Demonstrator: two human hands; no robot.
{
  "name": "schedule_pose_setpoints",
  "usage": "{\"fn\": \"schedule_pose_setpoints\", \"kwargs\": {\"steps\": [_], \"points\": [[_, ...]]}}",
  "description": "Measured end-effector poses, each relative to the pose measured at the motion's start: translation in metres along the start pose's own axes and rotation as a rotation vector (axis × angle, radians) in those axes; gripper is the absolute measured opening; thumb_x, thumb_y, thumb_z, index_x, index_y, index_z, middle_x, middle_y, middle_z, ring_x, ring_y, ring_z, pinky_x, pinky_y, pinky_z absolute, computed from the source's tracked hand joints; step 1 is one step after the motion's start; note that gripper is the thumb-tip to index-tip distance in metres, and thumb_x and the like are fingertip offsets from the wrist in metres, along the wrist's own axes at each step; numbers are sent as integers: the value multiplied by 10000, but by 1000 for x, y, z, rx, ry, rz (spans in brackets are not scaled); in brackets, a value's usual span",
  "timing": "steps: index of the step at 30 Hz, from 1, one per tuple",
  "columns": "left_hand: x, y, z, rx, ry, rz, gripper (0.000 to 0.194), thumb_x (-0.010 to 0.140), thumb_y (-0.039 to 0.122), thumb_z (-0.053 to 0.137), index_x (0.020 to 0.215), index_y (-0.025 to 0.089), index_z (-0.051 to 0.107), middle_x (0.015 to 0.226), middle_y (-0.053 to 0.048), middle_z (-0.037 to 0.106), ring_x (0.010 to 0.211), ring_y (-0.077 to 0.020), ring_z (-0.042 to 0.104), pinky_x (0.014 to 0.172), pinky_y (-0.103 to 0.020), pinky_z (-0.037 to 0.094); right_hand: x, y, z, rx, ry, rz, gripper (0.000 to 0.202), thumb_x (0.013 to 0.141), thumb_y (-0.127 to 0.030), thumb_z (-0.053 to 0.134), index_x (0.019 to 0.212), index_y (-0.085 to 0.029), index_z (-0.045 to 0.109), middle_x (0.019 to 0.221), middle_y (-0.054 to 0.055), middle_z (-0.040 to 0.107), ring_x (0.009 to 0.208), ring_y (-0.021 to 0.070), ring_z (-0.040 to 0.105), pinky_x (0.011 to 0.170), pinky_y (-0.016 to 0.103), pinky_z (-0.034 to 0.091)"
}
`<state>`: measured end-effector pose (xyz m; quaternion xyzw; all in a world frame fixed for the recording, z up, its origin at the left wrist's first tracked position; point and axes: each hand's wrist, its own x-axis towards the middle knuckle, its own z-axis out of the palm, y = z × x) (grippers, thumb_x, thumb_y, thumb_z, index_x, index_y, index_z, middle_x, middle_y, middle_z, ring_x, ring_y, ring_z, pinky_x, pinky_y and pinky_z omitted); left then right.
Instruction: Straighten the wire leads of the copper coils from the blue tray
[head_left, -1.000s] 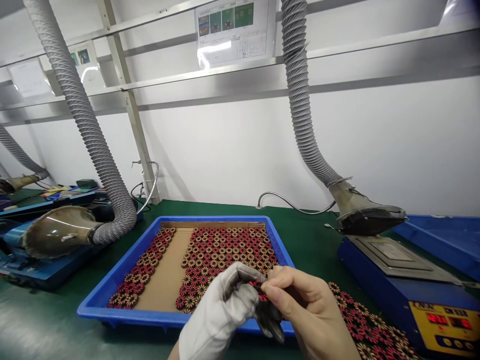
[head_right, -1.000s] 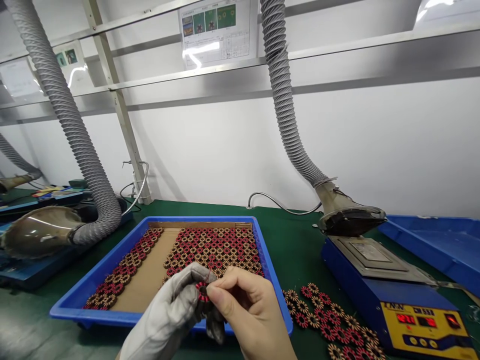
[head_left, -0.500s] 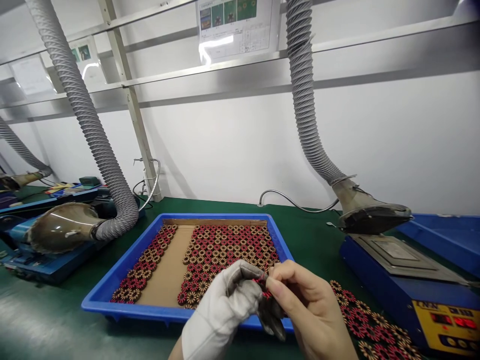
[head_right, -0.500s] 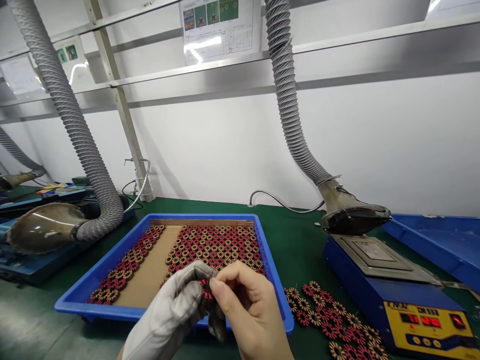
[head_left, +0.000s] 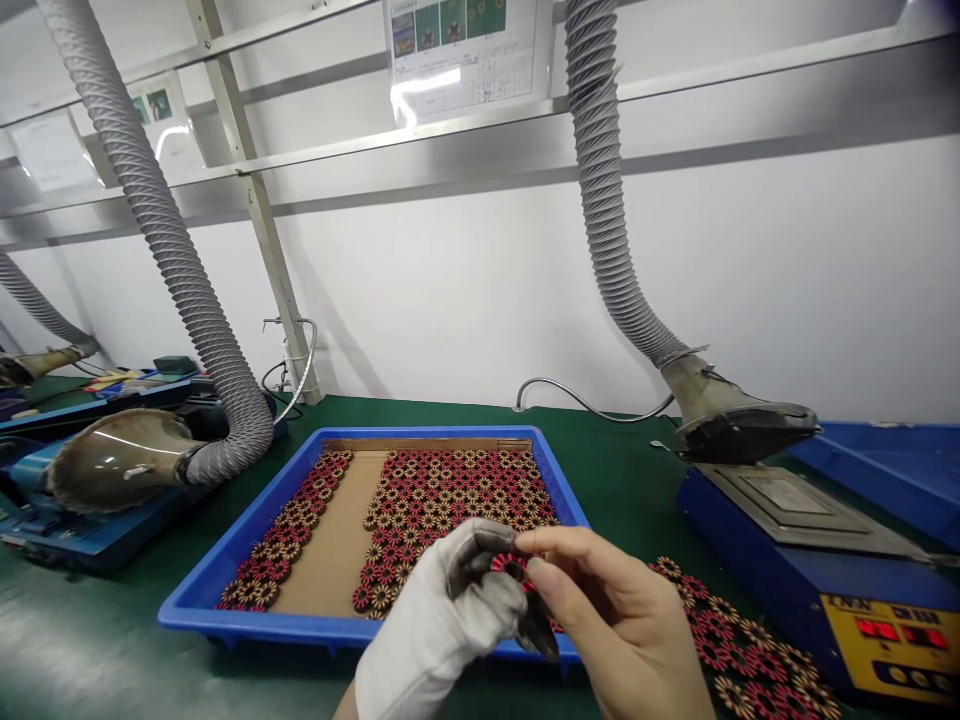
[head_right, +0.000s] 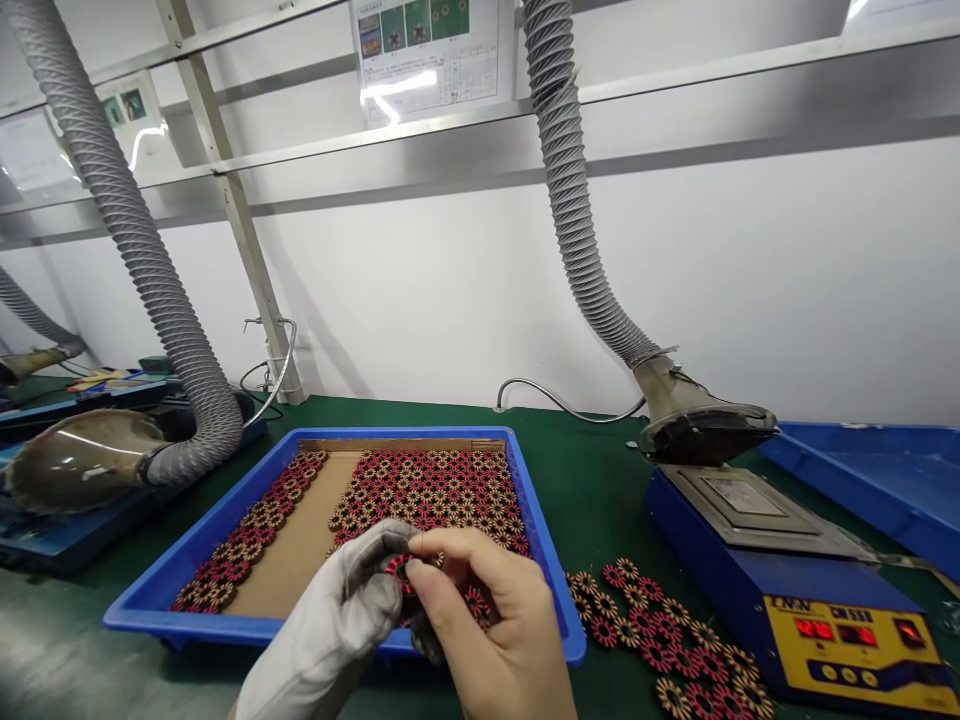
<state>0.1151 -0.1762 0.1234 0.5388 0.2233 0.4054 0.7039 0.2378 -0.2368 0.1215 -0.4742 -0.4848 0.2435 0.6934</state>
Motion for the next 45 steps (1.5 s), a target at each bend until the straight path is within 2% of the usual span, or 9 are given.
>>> {"fn": "schedule_pose_setpoints", "kwargs": {"steps": [8, 11, 14, 18, 23, 27, 33, 37, 45], "points": [[-1, 0, 4, -94, 20, 109, 457, 607, 519, 860, 835, 161, 690, 916, -77, 679, 622, -123, 602, 592, -244, 491, 5, -5, -13, -10, -266, 104, 284, 891, -395, 600, 684, -202, 594, 590, -37, 458, 543, 127, 408, 511, 233, 336], [3, -8, -1, -192, -100, 159, 458, 653, 550, 816, 848, 193, 604, 903, -55, 687, 419, -66, 551, 450, -215, 438, 9, -7, -20, -188, -397, 169, 293, 903, -345, 561, 654, -192, 552, 618, -15, 501, 606, 155, 468, 581, 261, 372], [4, -13, -7, -136, -152, 84, 486, 681, 590, 777, 874, 189, 583, 677, -12, 639, 432, -107, 563, 471, -233, 446, 13, -7, -25, -209, -364, 125, 277, 929, -361, 524, 724, -193, 604, 681, 1, 540, 643, 169, 504, 603, 268, 397], [0, -11, -7, 1, -118, -48, 460, 625, 463, 863, 890, 157, 644, 696, -30, 629, 599, -156, 591, 603, -281, 478, 13, -6, -24, -138, -384, -21, 184, 903, -334, 596, 950, -242, 749, 798, 21, 570, 745, 190, 556, 669, 280, 425], [1, -7, 3, -32, -134, -113, 369, 583, 366, 887, 712, 155, 613, 675, 4, 582, 605, -124, 543, 597, -250, 443, 12, 2, -15, 144, -291, 6, 271, 869, -383, 693, 666, -211, 744, 635, 1, 490, 618, 153, 447, 575, 274, 345], [-4, -6, 4, -58, -135, -180, 333, 652, 308, 844, 828, 173, 595, 632, 19, 575, 560, -109, 526, 531, -220, 400, 14, 1, -18, 493, -141, 78, 278, 863, -422, 696, 661, -233, 689, 581, -46, 387, 505, 108, 298, 471, 235, 253], [-9, -3, 11, 158, 35, -18, 353, 596, 106, 829, 828, 186, 575, 784, 17, 601, 725, -108, 535, 668, -202, 460, 6, -14, -21, -2, -310, 124, 201, 859, -374, 666, 747, -220, 730, 680, 11, 616, 626, 160, 501, 577, 260, 367], [-4, -2, 15, 23, 33, -100, 454, 507, 160, 883, 802, 201, 541, 739, 36, 575, 682, -122, 529, 634, -238, 466, 6, -14, -17, -61, -343, 172, 234, 875, -363, 629, 706, -201, 635, 654, -15, 545, 628, 154, 483, 586, 253, 365], [-1, 9, 2, 115, -42, -13, 486, 687, 595, 770, 813, 160, 594, 664, 33, 488, 610, -95, 441, 600, -229, 399, 6, -7, -9, 54, -203, 1, 275, 922, -357, 598, 694, -207, 635, 634, -12, 544, 552, 139, 444, 512, 250, 350]]}}
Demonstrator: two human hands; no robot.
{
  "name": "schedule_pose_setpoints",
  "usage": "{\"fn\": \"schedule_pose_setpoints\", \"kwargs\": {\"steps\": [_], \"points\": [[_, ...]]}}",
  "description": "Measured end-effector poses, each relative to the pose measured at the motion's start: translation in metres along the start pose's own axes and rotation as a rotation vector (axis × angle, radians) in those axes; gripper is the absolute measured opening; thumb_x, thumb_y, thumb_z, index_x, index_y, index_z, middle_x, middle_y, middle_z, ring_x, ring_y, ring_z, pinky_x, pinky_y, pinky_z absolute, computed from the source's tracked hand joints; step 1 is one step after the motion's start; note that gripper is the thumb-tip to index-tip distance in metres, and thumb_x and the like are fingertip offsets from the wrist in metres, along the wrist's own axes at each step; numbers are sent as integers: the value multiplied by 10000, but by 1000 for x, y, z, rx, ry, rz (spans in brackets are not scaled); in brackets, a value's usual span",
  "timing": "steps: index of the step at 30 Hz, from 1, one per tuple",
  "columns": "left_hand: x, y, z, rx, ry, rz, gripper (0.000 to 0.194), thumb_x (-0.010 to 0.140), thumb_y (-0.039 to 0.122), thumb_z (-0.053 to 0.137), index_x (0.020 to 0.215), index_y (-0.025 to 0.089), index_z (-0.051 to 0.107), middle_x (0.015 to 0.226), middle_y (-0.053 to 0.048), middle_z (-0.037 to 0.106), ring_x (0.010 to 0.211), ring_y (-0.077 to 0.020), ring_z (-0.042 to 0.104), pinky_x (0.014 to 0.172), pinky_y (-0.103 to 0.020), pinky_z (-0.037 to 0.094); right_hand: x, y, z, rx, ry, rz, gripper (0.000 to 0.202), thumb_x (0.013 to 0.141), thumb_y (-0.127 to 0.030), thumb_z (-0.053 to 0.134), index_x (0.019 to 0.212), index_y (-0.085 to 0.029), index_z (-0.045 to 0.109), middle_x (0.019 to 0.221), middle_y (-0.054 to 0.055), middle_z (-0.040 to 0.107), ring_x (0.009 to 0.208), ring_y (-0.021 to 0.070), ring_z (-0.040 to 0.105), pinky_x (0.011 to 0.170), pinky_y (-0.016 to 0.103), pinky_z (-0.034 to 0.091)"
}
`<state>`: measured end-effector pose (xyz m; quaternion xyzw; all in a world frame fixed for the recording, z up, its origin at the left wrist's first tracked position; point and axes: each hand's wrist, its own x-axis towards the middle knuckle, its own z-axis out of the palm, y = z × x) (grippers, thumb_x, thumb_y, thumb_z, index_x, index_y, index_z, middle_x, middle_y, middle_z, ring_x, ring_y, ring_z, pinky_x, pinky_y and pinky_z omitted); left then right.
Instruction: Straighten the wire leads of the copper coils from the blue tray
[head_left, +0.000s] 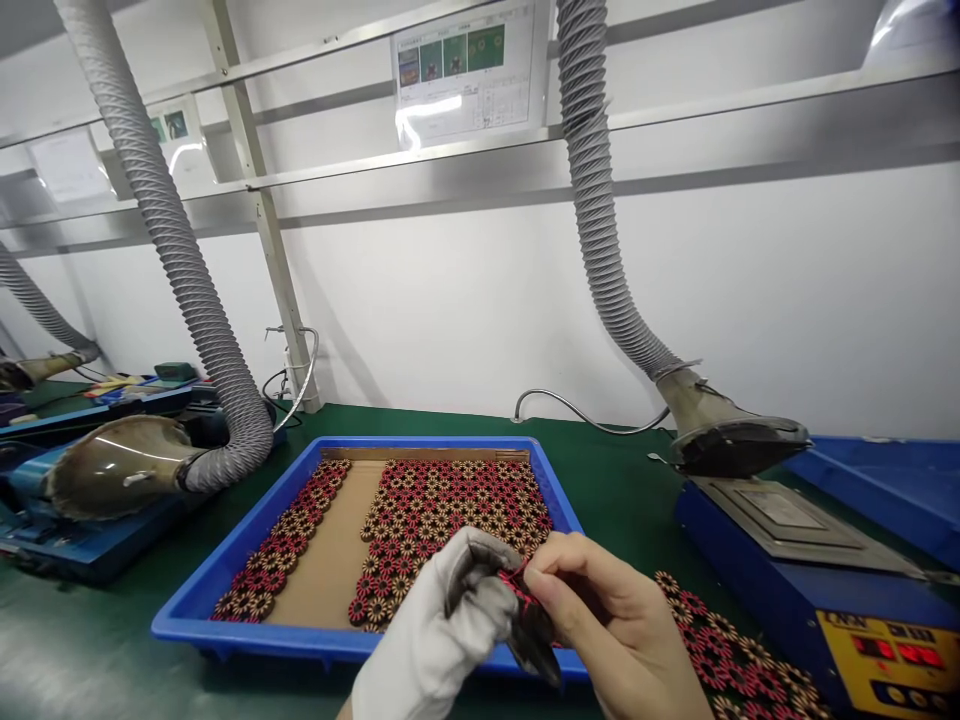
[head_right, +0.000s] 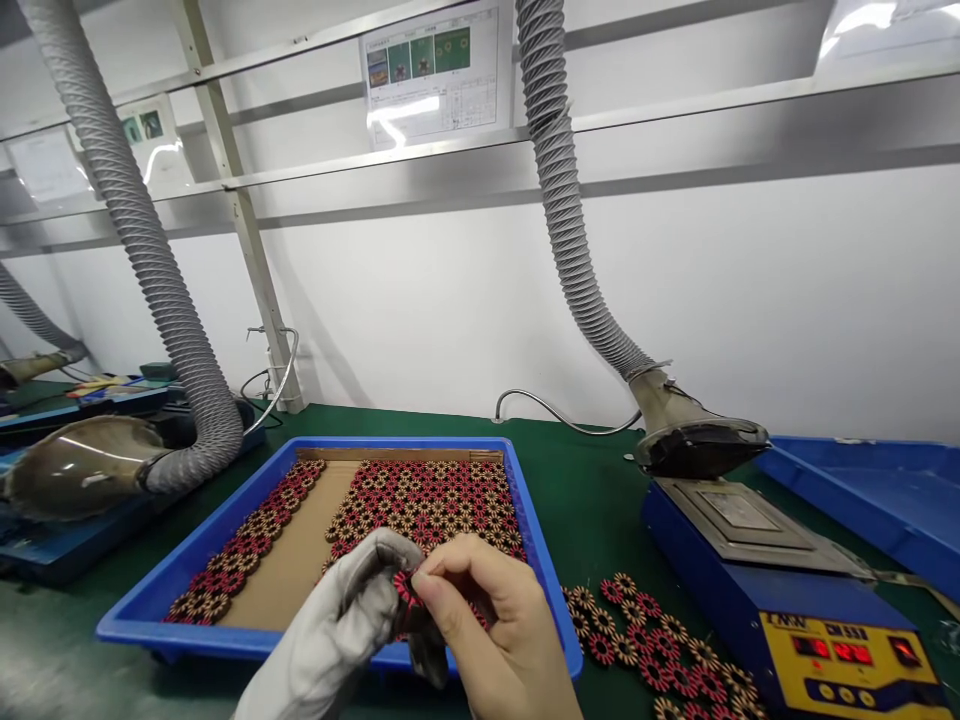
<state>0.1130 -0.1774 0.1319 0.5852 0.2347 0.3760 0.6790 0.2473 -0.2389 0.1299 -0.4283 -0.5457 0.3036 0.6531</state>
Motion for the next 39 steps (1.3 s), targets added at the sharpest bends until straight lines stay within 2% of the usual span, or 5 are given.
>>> {"fn": "schedule_pose_setpoints", "kwargs": {"steps": [8, 19, 27, 32, 39], "points": [[1, -21, -5, -118, 15, 20, 446, 760, 583, 718, 949, 184, 650, 787, -28, 564, 699, -138, 517, 658, -270, 441, 1, 12, -1, -42, 100, -177, 201, 903, -256, 642, 708, -235, 685, 629, -7, 550, 586, 153, 482, 536, 258, 367], [7, 14, 5, -163, -24, -27, 527, 692, 472, 816, 1095, 163, 673, 763, -42, 607, 741, -187, 578, 730, -317, 487, -3, 4, 16, 119, 229, 26, 289, 831, -413, 714, 649, -200, 643, 594, -17, 501, 533, 131, 411, 497, 253, 310], [-4, -8, -2, -166, 18, -14, 435, 760, 504, 754, 1021, 160, 701, 884, -60, 632, 772, -169, 552, 757, -313, 459, 1, 13, 6, 30, 121, -76, 246, 899, -339, 646, 693, -206, 648, 607, -8, 537, 534, 126, 459, 489, 215, 374], [-8, -13, -6, -129, -81, 2, 429, 784, 537, 719, 1020, 178, 710, 907, -53, 641, 797, -160, 535, 756, -289, 435, -1, 14, 12, 73, 205, -31, 258, 878, -386, 667, 701, -199, 664, 588, -9, 517, 515, 121, 433, 467, 216, 364], [-11, -6, -6, -44, -14, 8, 474, 746, 585, 726, 997, 183, 711, 835, -37, 618, 741, -146, 530, 690, -259, 471, -3, 1, 20, 118, 344, 58, 241, 813, -437, 735, 718, -228, 661, 586, -36, 483, 520, 109, 405, 471, 204, 333]]}}
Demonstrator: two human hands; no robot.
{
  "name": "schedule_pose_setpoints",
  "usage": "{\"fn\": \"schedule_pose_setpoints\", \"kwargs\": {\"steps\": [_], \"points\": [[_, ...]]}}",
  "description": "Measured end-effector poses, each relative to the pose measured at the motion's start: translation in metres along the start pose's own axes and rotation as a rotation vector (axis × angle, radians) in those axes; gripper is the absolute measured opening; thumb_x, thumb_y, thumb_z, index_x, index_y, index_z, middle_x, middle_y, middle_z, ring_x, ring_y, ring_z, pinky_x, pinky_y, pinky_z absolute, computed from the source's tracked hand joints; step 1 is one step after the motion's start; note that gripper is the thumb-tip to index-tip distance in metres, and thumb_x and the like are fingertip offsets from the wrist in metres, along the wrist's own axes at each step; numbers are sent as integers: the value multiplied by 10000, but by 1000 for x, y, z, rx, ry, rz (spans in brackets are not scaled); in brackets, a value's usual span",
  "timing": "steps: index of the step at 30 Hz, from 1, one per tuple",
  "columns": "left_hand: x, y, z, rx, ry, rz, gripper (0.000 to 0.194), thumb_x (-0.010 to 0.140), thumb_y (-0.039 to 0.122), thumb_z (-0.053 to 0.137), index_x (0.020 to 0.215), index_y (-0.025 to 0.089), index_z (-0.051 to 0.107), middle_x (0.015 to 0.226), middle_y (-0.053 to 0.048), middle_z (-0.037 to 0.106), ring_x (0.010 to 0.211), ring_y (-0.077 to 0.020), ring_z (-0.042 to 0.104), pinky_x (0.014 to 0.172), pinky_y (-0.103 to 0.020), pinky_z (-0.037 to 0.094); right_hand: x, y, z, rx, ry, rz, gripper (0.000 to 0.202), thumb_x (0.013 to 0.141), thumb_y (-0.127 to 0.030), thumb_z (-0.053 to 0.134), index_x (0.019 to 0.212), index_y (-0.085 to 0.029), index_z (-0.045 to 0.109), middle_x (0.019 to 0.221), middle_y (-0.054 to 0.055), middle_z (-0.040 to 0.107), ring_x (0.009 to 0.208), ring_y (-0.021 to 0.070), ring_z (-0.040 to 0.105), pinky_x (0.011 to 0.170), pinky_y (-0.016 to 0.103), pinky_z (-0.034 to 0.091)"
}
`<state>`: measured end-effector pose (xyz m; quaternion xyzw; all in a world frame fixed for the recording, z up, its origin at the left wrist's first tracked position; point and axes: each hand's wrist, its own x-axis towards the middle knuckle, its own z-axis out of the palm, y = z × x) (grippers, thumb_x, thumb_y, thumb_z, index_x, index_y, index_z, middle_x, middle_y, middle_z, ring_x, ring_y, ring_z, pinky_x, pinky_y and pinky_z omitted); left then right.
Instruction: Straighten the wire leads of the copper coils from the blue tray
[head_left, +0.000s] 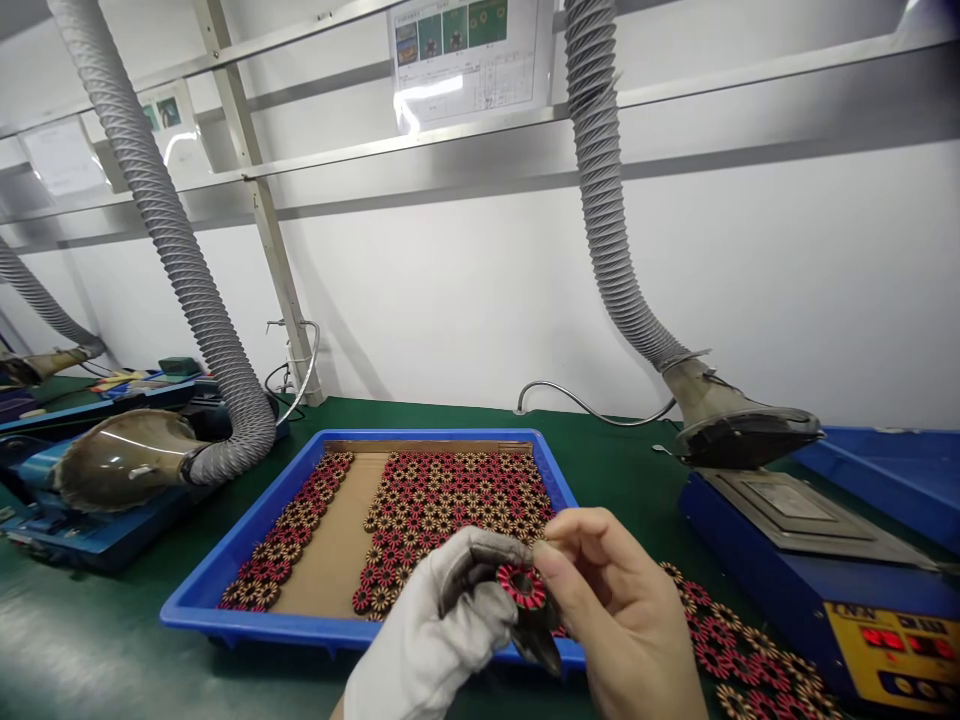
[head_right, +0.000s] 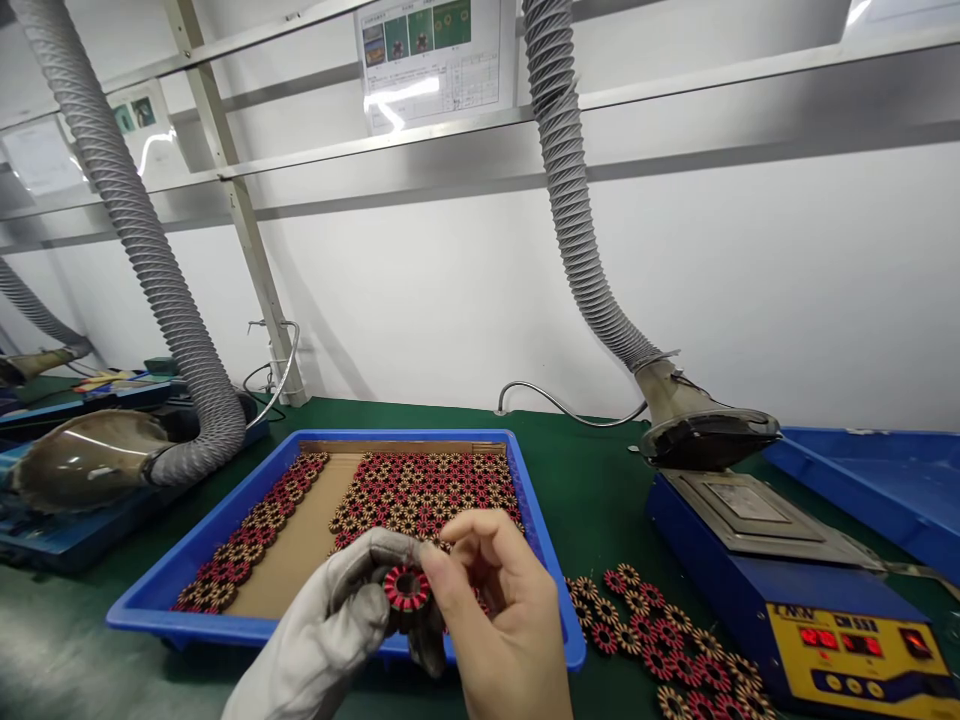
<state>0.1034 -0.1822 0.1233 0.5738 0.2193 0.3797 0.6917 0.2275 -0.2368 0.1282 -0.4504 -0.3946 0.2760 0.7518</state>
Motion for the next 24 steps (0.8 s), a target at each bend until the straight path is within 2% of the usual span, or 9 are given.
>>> {"fn": "schedule_pose_setpoints", "kwargs": {"steps": [3, 6, 8, 11, 13, 15, 17, 21, 24], "points": [[1, 3, -1, 25, -1, 47, 483, 730, 600, 730, 992, 194, 714, 895, -54, 651, 755, -162, 585, 676, -259, 495, -1, -2, -4, 75, -60, -2, 265, 796, -501, 737, 729, -249, 692, 597, -33, 507, 531, 114, 421, 483, 205, 341], [1, 6, -1, -3, -37, 9, 440, 727, 531, 771, 1029, 216, 721, 886, -52, 689, 763, -165, 631, 696, -248, 518, -2, 0, -7, -43, -88, -109, 144, 797, -416, 753, 744, -282, 755, 645, -13, 615, 593, 135, 504, 563, 226, 387], [1, 6, 2, -36, -60, 5, 441, 709, 497, 800, 1040, 212, 732, 828, -44, 696, 722, -148, 629, 670, -229, 514, -1, 2, -10, -70, -166, -143, 126, 821, -351, 738, 722, -275, 756, 637, -9, 628, 596, 137, 522, 571, 227, 395], [2, 4, 8, -130, -36, 86, 388, 692, 483, 820, 950, 201, 755, 757, -13, 668, 616, -94, 591, 595, -192, 476, 2, 3, -13, 98, -283, -21, 253, 855, -398, 707, 673, -222, 693, 601, -13, 555, 543, 123, 483, 513, 218, 373], [3, 2, 11, -186, -23, 142, 372, 680, 488, 828, 892, 193, 748, 846, -20, 675, 600, -74, 588, 583, -185, 465, 5, 1, -15, 170, -305, 110, 341, 831, -467, 719, 651, -191, 631, 573, -26, 493, 511, 108, 414, 482, 214, 324], [4, 0, 12, -205, -46, 178, 391, 681, 502, 825, 883, 187, 712, 966, -40, 675, 575, -62, 598, 570, -194, 461, 11, 0, -18, 108, -370, 207, 398, 806, -514, 726, 646, -175, 592, 558, -36, 449, 515, 105, 368, 491, 220, 306], [4, -1, 11, -201, -99, 178, 432, 708, 536, 793, 925, 192, 648, 926, -44, 676, 529, -67, 599, 542, -205, 451, 17, 0, -21, -42, -472, 240, 419, 818, -537, 697, 657, -170, 577, 579, -29, 452, 544, 117, 378, 514, 228, 329], [0, -1, 9, -106, -130, 133, 501, 726, 609, 738, 932, 188, 559, 675, 1, 627, 527, -90, 565, 519, -202, 423, 21, 0, -29, -193, -443, 125, 387, 878, -502, 624, 663, -183, 582, 599, -23, 469, 554, 131, 404, 514, 235, 343], [-2, 3, 12, -10, 3, 111, 395, 688, 415, 837, 877, 173, 589, 736, 5, 623, 613, -80, 529, 554, -180, 414, 13, -4, -32, -209, -391, 0, 233, 864, -421, 647, 749, -225, 699, 653, 1, 593, 592, 158, 506, 549, 245, 394]]}}
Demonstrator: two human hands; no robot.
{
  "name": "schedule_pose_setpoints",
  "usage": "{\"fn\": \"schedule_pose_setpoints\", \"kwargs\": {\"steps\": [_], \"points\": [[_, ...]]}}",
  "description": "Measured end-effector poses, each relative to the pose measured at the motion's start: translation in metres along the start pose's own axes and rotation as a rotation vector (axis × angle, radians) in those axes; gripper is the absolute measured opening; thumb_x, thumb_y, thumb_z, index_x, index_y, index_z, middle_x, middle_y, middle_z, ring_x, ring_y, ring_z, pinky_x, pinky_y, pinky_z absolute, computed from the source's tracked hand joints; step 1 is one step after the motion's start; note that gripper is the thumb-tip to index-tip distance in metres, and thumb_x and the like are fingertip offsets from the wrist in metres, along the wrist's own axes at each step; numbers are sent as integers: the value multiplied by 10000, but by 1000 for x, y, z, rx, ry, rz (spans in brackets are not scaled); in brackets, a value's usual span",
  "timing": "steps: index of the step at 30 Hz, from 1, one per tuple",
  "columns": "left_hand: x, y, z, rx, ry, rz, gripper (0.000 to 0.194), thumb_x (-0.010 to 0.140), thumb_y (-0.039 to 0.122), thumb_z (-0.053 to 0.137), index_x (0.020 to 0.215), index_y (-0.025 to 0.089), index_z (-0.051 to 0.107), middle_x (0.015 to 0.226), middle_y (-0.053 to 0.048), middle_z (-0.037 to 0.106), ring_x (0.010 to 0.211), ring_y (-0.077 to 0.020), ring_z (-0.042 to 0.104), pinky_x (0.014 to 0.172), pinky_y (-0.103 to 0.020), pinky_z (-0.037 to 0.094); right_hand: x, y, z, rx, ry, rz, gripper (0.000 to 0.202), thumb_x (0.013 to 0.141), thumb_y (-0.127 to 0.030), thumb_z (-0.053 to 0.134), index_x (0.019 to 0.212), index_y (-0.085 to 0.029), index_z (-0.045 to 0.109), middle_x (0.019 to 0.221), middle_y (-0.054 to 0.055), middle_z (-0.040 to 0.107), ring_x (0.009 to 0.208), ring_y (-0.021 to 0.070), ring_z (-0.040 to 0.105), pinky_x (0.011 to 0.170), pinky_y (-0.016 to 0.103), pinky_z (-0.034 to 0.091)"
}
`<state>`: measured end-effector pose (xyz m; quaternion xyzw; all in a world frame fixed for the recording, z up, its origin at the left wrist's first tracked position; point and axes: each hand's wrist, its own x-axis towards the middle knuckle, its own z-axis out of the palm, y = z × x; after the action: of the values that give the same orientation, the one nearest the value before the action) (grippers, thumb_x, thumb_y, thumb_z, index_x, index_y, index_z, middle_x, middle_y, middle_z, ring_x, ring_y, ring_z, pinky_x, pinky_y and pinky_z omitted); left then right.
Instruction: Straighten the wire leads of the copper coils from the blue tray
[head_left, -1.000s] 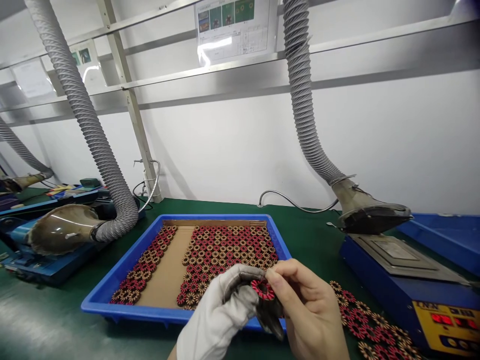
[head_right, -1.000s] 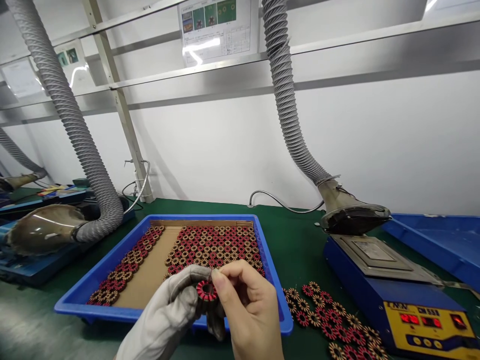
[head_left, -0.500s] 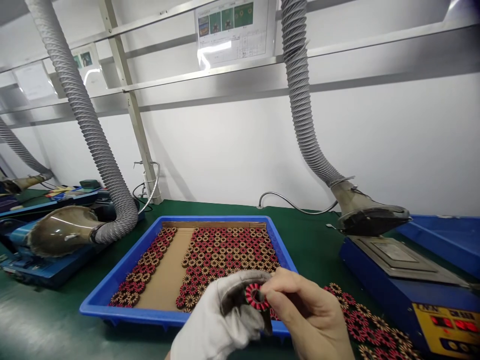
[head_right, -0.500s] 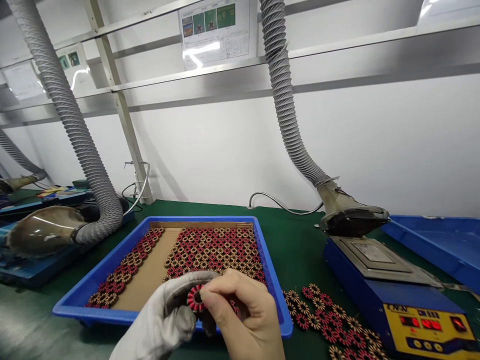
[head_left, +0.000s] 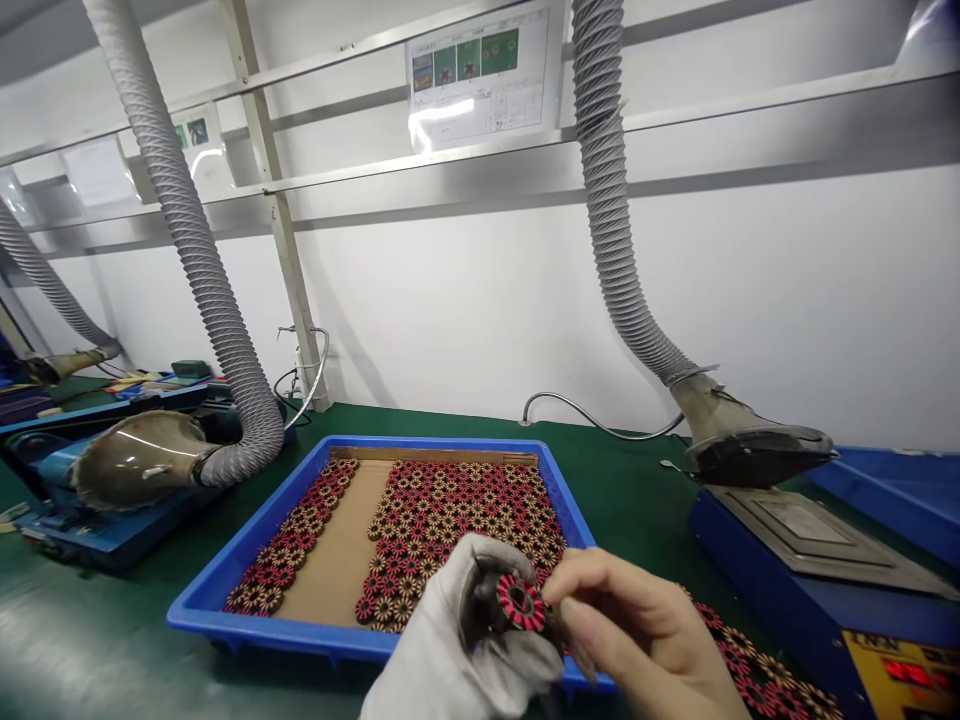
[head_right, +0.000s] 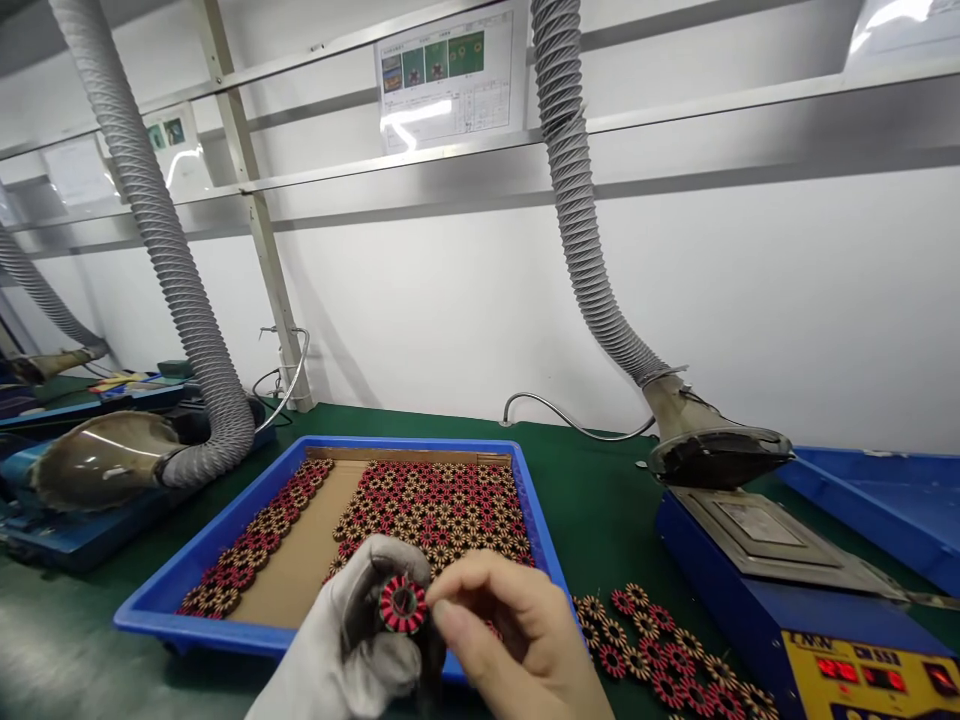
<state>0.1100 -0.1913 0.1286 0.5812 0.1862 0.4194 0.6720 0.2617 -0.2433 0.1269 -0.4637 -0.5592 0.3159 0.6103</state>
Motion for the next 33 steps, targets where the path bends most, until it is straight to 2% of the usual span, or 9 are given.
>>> {"fn": "schedule_pose_setpoints", "kwargs": {"steps": [3, 7, 12, 16, 22, 25, 27, 31, 33], "points": [[1, 3, 2, 20, 27, -55, 340, 612, 117, 834, 856, 176, 604, 772, 18, 628, 688, -90, 550, 612, -166, 439, -6, -7, 3, -129, -19, -59, 101, 856, -317, 654, 813, -270, 733, 732, 3, 684, 686, 180, 606, 643, 243, 443], [6, -2, 0, -84, -15, -114, 346, 591, 32, 814, 835, 176, 616, 767, 27, 622, 685, -88, 565, 571, -147, 442, -3, -9, 7, -131, -43, -55, 184, 882, -295, 618, 712, -235, 657, 649, -24, 596, 592, 137, 515, 563, 225, 382], [12, -11, 0, -360, 50, -235, 399, 538, 161, 910, 787, 186, 598, 639, 68, 586, 514, -56, 526, 471, -145, 396, 1, -1, 9, 68, -72, 26, 257, 872, -392, 657, 697, -204, 662, 610, -29, 495, 560, 125, 412, 519, 236, 300], [9, -6, -3, -197, 59, -208, 432, 554, 290, 922, 846, 188, 621, 654, 43, 604, 526, -89, 562, 516, -195, 448, 1, 5, 10, 152, -33, 14, 294, 867, -431, 677, 687, -199, 671, 615, -16, 521, 565, 128, 419, 528, 235, 313], [7, -3, -12, -98, -51, -110, 474, 718, 578, 759, 896, 144, 685, 716, -10, 588, 601, -109, 547, 577, -231, 464, 2, 6, 12, 160, 8, 23, 318, 858, -437, 686, 662, -189, 665, 608, -12, 509, 572, 133, 425, 537, 235, 331], [9, -10, -12, -208, -138, -148, 490, 705, 578, 768, 923, 156, 648, 714, 1, 575, 560, -109, 566, 550, -237, 476, 1, 4, 16, 142, 20, 28, 307, 865, -417, 668, 665, -185, 664, 603, -15, 499, 559, 130, 424, 525, 231, 326], [10, -12, -12, -271, -147, -188, 478, 714, 564, 766, 939, 168, 621, 714, 7, 578, 542, -116, 589, 544, -245, 487, 0, 2, 18, 120, 59, 21, 296, 862, -396, 657, 652, -187, 658, 593, -19, 493, 542, 125, 416, 510, 231, 307], [12, -13, -12, -189, -114, -146, 418, 732, 517, 776, 873, 152, 628, 755, -9, 592, 617, -114, 602, 589, -231, 496, -3, -4, 20, 51, 152, 15, 188, 818, -346, 680, 698, -205, 710, 641, 1, 585, 592, 147, 478, 563, 251, 345], [14, -14, -13, -172, -131, -134, 414, 735, 516, 773, 857, 151, 621, 725, -7, 596, 598, -113, 600, 577, -232, 496, -2, -5, 18, 65, 95, 34, 214, 834, -374, 676, 712, -199, 703, 653, 4, 576, 607, 152, 477, 571, 256, 350]]}}
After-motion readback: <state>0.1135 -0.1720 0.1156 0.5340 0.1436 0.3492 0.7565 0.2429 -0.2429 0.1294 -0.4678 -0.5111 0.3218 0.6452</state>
